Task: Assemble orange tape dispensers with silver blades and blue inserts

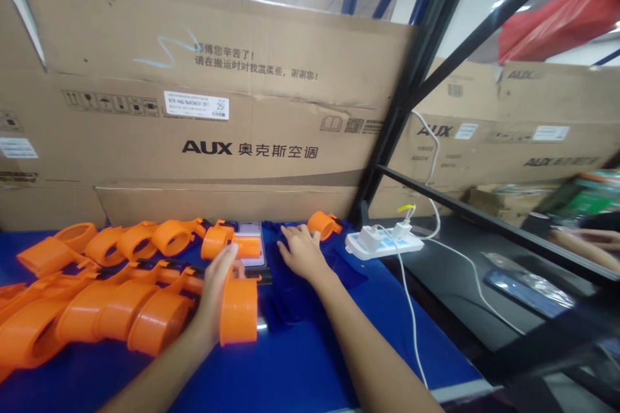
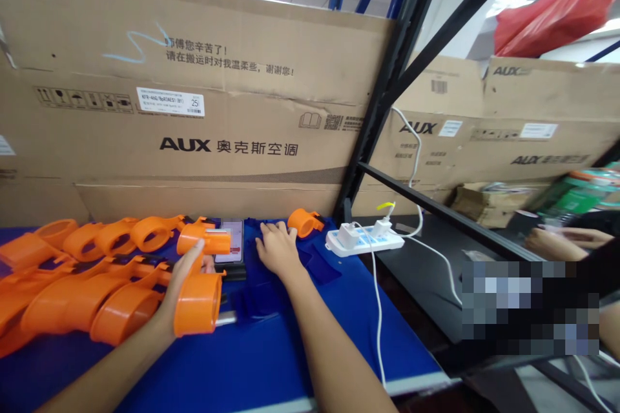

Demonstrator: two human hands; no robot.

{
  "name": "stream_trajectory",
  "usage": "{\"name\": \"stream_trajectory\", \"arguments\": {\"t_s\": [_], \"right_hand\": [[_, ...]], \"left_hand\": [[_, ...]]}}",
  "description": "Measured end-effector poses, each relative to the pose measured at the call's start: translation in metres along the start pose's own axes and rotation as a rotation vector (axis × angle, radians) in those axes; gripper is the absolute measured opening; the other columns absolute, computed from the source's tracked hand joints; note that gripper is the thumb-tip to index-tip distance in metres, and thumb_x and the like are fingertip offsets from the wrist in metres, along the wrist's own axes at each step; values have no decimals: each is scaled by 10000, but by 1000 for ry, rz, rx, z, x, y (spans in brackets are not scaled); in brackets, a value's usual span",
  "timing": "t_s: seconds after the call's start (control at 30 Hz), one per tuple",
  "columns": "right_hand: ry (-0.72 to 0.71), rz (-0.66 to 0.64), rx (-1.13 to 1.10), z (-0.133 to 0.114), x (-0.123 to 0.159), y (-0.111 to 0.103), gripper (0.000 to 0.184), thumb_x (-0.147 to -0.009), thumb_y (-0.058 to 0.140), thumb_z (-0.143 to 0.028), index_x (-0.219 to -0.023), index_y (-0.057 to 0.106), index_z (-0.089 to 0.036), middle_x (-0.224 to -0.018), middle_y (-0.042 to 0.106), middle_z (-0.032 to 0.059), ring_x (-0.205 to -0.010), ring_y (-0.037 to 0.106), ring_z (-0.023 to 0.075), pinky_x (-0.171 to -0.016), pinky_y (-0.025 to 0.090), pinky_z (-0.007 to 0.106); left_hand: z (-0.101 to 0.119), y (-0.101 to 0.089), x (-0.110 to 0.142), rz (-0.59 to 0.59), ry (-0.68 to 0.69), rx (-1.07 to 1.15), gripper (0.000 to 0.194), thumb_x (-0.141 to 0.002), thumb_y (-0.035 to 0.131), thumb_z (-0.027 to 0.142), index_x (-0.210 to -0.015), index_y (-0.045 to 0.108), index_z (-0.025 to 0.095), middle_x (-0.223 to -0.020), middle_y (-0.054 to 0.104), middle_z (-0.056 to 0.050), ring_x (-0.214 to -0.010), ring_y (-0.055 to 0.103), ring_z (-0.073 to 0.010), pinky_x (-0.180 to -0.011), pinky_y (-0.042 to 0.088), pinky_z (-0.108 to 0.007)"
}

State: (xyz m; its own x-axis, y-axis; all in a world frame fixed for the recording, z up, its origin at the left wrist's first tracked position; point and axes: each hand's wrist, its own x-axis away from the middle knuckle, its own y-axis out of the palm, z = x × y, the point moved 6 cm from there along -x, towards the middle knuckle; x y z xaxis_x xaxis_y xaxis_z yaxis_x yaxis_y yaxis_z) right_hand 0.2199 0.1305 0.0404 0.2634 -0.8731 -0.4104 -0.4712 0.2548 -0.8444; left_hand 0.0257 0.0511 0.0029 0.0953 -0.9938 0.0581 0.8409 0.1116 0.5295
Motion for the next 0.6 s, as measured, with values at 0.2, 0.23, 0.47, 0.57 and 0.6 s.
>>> {"name": "stream_trajectory", "arguments": {"t_s": [0.2, 0.23, 0.47, 0.57, 0.6], "right_hand": [[41, 229, -362, 1, -1, -22, 286, -1004, 468, -357, -1157, 630, -179, -1089, 733, 131, -987, 683, 253, -913, 537, 431], [31, 241, -416, -2, 0, -22, 280, -1005, 467, -381, -1148, 613, -190, -1045, 731, 112, -912, 700, 230, -838, 569, 384], [-13, 176, -977, -31, 16, -20, 383, -877, 691, -403, -1216, 599, -248, -1026, 680, 54, -742, 679, 175, -667, 593, 315], [16, 141, -1019, -37, 18, -20, 325, -849, 729, -415, -1109, 674, -228, -974, 703, 56, -772, 677, 193, -731, 594, 343], [27, 144, -1034, -37, 17, -20, 303, -837, 743, -423, -1057, 682, -224, -944, 704, 52, -778, 678, 200, -728, 592, 344]], "left_hand": [[1, -2, -1, 25, 64, -107, 529, -751, 763, 663, -606, 561, 196, -492, 508, 39, -395, 421, -91, -421, 340, -226], [2, -2, -2, 22, 80, -128, 531, -756, 757, 667, -612, 569, 192, -504, 519, 34, -406, 426, -91, -428, 344, -225], [2, 3, -2, -16, 66, -74, 457, -715, 830, 597, -737, 616, 194, -582, 578, 24, -477, 500, -106, -472, 391, -214], [-1, 6, 3, -37, -13, -20, 447, -724, 815, 602, -780, 619, 204, -530, 548, 42, -403, 458, -98, -425, 361, -214], [-1, 7, 5, -43, -29, -14, 447, -730, 806, 609, -784, 616, 207, -517, 544, 43, -390, 452, -97, -417, 360, -214]]}}
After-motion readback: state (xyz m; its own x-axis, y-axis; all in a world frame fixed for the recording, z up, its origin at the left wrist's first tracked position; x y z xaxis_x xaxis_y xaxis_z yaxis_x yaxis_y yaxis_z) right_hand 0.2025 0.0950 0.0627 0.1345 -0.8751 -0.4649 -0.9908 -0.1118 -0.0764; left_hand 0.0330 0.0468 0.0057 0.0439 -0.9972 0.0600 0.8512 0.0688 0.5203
